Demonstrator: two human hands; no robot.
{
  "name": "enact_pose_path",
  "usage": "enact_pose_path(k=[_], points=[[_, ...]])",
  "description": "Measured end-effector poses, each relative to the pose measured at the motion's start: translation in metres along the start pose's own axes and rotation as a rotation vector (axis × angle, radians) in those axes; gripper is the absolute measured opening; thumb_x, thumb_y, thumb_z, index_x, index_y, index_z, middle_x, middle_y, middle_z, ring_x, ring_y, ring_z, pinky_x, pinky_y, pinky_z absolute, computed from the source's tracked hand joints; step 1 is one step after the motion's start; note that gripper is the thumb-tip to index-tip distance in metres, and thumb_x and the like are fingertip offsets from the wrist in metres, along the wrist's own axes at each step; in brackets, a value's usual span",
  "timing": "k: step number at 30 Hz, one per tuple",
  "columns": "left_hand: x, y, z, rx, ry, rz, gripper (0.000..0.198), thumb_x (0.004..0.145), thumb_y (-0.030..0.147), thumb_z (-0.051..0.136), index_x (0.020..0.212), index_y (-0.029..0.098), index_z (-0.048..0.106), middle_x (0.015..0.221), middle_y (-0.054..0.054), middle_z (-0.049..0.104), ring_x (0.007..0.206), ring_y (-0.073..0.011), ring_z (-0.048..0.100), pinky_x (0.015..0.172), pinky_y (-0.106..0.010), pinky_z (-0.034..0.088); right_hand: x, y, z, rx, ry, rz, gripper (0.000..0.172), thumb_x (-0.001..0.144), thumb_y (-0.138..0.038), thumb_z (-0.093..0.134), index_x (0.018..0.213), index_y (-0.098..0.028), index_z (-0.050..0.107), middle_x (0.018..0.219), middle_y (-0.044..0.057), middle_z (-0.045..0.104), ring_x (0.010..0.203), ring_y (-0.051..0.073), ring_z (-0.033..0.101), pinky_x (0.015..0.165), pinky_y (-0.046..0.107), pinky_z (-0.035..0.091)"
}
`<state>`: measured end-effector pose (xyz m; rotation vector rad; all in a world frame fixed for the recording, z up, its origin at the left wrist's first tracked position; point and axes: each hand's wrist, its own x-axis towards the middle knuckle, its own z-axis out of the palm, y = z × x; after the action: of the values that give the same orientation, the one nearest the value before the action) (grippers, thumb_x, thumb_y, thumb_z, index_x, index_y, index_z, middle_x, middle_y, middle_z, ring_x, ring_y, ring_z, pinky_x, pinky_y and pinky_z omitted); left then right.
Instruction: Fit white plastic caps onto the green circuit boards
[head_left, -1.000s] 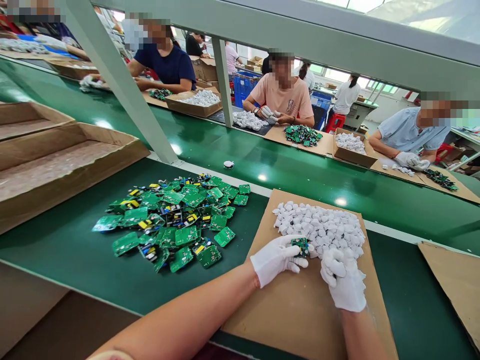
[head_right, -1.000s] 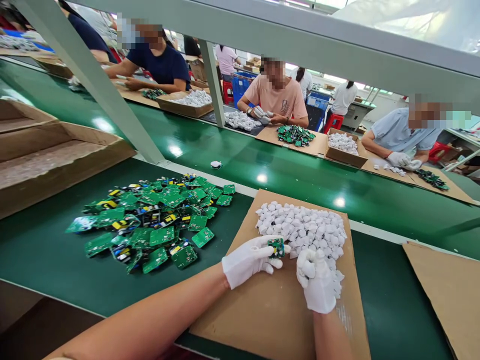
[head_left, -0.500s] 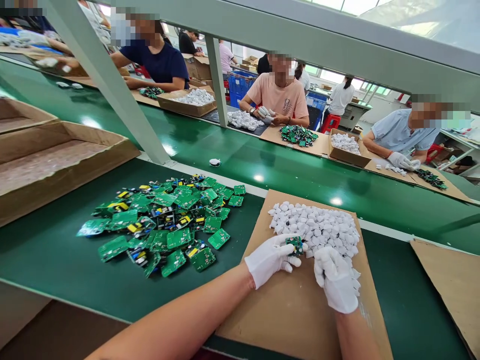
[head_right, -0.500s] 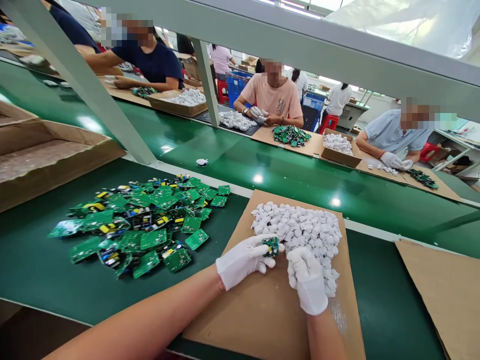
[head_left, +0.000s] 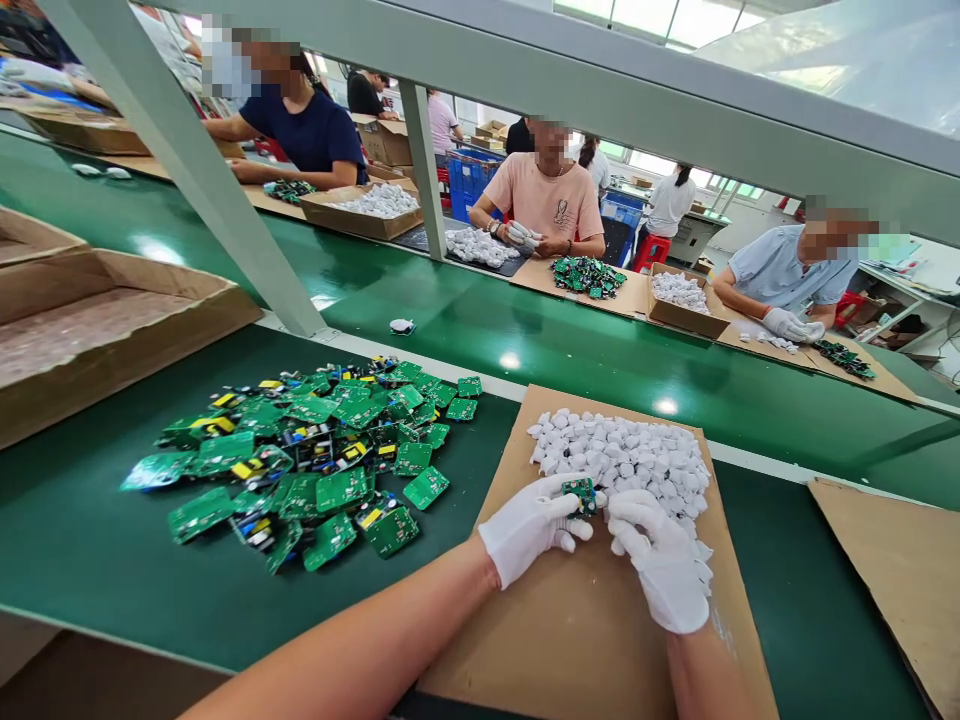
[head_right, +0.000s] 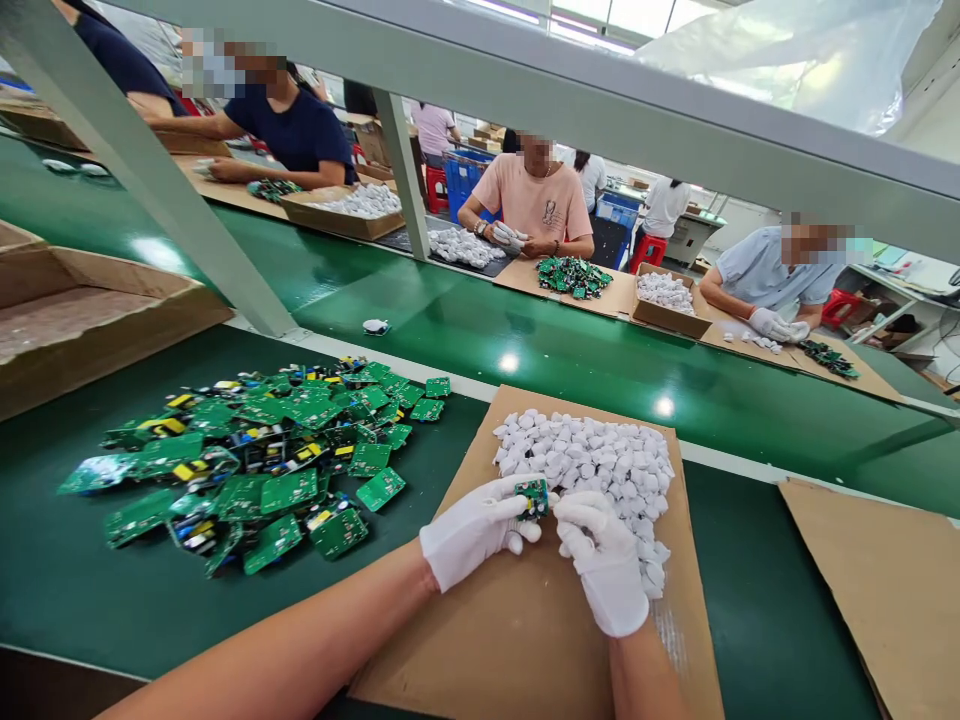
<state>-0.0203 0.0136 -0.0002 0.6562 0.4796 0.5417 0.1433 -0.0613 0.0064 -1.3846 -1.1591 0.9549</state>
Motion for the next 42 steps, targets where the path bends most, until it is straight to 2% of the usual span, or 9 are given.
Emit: enact_pose_path(k=[3,9,15,19,22,28,31,35,42], points=[[0.0,-0.001,-0.001,-0.002,0.006,0.009,0.032,0.074,0.027,0.064,0.103,0.017,0.055,0.107,-0.01,0.057,0.064,-0.0105,0.061,0.05,-0.019,0.044,0.001,0.0,0.001,0.056,0.006,0.034,0.025,0.073,-0.03,0.066,0.096,-0.022,0.066,0.069,0.0,0.062,0.054,0.011,0.055,0.055,0.027,0.048],[0.001,-0.001,-0.002,-0.003,-0.024,-0.008,0.034,0.074,0.027,0.063,0.105,0.016,0.054,0.11,-0.012,0.056,0.065,-0.0103,0.061,0.051,-0.02,0.044,0.0,0.001,0.0,0.099,0.094,0.147,0.032,0.08,-0.043,0.054,0.087,-0.015,0.067,0.056,0.001,0.06,0.037,0.01,0.051,0.034,0.023,0.039],[0.0,-0.001,-0.001,-0.017,-0.031,-0.017,0.032,0.074,0.027,0.063,0.103,0.016,0.056,0.104,-0.01,0.057,0.065,-0.011,0.062,0.052,-0.02,0.044,0.003,-0.001,0.002,-0.028,0.073,-0.144,0.011,0.072,-0.029,0.065,0.079,-0.021,0.067,0.081,0.004,0.066,0.066,0.016,0.061,0.059,0.03,0.051],[-0.002,-0.001,0.001,-0.031,-0.06,-0.045,0.04,0.074,0.026,0.064,0.111,0.017,0.053,0.104,-0.011,0.058,0.071,-0.0137,0.063,0.056,-0.022,0.046,0.004,-0.003,0.002,-0.003,0.183,0.006,0.02,0.071,-0.035,0.065,0.082,-0.018,0.066,0.055,0.0,0.063,0.044,0.013,0.056,0.045,0.028,0.048],[-0.002,-0.002,0.003,-0.03,-0.063,-0.063,0.048,0.071,0.023,0.067,0.116,0.019,0.05,0.106,-0.012,0.058,0.073,-0.0149,0.064,0.06,-0.024,0.047,0.003,-0.007,0.0,-0.022,0.172,0.033,0.029,0.076,-0.041,0.059,0.087,-0.016,0.067,0.06,0.003,0.064,0.042,0.012,0.054,0.04,0.026,0.046],[0.0,-0.001,0.004,0.013,-0.02,-0.029,0.049,0.068,0.026,0.07,0.113,0.018,0.054,0.105,-0.011,0.059,0.077,-0.014,0.062,0.066,-0.025,0.047,0.0,-0.013,0.003,-0.171,0.144,-0.117,0.027,0.077,-0.035,0.062,0.099,-0.019,0.063,0.085,0.004,0.063,0.068,0.016,0.06,0.068,0.033,0.054],[0.0,0.0,0.006,0.061,0.025,-0.015,0.053,0.066,0.028,0.071,0.115,0.019,0.054,0.103,-0.01,0.059,0.077,-0.014,0.061,0.067,-0.026,0.047,-0.001,-0.007,0.003,-0.238,0.239,-0.171,0.022,0.072,-0.031,0.067,0.09,-0.019,0.063,0.075,0.001,0.062,0.064,0.016,0.06,0.06,0.03,0.054],[-0.002,0.0,0.009,0.178,0.065,0.024,0.063,0.064,0.031,0.072,0.12,0.017,0.05,0.095,-0.009,0.061,0.076,-0.0146,0.06,0.066,-0.028,0.047,-0.003,-0.001,0.002,-0.277,0.209,-0.269,0.008,0.075,-0.027,0.064,0.08,-0.02,0.065,0.075,0.001,0.063,0.051,0.012,0.057,0.048,0.027,0.049],[-0.005,-0.002,0.012,0.328,0.098,0.097,0.058,0.065,0.028,0.068,0.12,0.018,0.051,0.096,-0.007,0.059,0.081,-0.0154,0.056,0.065,-0.027,0.046,-0.004,0.001,0.004,-0.231,0.29,-0.217,0.013,0.079,-0.03,0.059,0.084,-0.018,0.062,0.07,0.002,0.063,0.049,0.012,0.057,0.045,0.027,0.049]])
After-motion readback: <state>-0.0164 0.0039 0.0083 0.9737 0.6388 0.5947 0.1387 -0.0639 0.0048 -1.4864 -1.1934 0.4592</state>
